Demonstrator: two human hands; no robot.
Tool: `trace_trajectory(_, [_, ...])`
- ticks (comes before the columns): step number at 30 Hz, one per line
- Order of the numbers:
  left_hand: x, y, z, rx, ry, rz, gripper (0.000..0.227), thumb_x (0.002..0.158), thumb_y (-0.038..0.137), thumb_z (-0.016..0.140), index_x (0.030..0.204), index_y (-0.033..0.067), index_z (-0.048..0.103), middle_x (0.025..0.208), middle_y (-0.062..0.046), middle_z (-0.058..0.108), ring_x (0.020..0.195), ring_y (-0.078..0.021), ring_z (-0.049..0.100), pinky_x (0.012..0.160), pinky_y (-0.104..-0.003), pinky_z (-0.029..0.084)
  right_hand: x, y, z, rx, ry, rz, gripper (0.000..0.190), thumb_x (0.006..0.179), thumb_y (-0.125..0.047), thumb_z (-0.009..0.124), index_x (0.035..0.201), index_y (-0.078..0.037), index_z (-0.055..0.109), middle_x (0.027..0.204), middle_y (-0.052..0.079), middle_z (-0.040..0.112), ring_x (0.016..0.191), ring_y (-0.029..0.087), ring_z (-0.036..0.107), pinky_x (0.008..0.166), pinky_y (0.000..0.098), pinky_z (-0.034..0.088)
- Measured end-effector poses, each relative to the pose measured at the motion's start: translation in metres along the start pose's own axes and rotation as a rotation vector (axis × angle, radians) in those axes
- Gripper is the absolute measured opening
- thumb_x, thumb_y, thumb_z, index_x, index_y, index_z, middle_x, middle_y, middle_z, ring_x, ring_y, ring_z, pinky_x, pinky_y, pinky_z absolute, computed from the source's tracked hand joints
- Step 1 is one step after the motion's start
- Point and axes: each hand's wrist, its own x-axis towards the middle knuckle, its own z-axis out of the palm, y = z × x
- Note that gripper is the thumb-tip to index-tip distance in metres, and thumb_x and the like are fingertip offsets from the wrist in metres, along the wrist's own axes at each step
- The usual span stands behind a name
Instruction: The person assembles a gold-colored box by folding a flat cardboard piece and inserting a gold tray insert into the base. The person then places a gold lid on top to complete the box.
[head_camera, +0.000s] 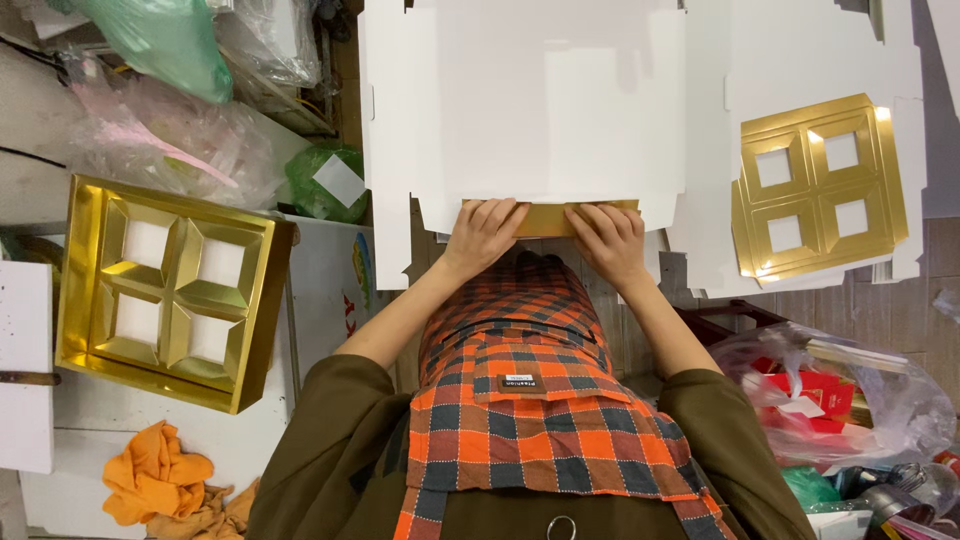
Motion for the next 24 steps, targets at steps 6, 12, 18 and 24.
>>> trace_trajectory(6, [0.023, -0.007, -0.009, -0.102, -0.115, 0.011, 0.050, 0.083, 0.039, 0.081, 0.114, 0.0039, 0.066, 0.109, -0.007, 0.064, 0.098, -0.0221, 0.062, 0.079, -0.035, 0.053, 0.034, 0.006, -0.020, 0.068, -0.096, 0.034, 0.036, 0.087, -0.017, 0.076, 0.122, -0.014, 0.070, 0.124, 0.004, 0.070, 0.118, 0.023, 0.064, 0.102, 0.0406, 0.049])
trace_trajectory(12, [0.052, -0.031, 0.005, -0.301, -0.574, -0.053, 0.035, 0.106, 0.041, 0.063, 0.098, 0.0074, 0.059, 0.089, -0.008, 0.067, 0.079, -0.0267, 0.067, 0.064, -0.041, 0.055, 0.072, 0.038, -0.016, 0.168, -0.606, 0.104, 0.024, 0.094, -0.033, 0.067, 0.111, -0.017, 0.070, 0.098, -0.001, 0.073, 0.092, 0.016, 0.068, 0.073, 0.0363, 0.054])
trace_trajectory(18, [0.084, -0.055, 0.001, -0.319, -0.723, -0.130, 0.041, 0.105, 0.048, 0.058, 0.117, 0.0086, 0.059, 0.106, -0.010, 0.065, 0.095, -0.0306, 0.064, 0.077, -0.045, 0.053, 0.105, 0.055, 0.000, 0.123, -0.793, 0.133, 0.056, 0.092, -0.068, 0.062, 0.109, -0.015, 0.064, 0.100, 0.001, 0.071, 0.097, 0.020, 0.067, 0.075, 0.0367, 0.053])
trace_trajectory(24, [0.080, -0.060, 0.023, -0.247, -0.338, -0.078, 0.068, 0.096, 0.046, 0.066, 0.152, 0.0099, 0.049, 0.157, -0.017, 0.040, 0.146, -0.0344, 0.036, 0.116, -0.053, 0.032, 0.094, 0.058, 0.032, 0.143, -0.309, 0.058, 0.066, 0.103, -0.062, 0.055, 0.149, -0.015, 0.056, 0.154, 0.010, 0.052, 0.145, 0.029, 0.044, 0.119, 0.0541, 0.029])
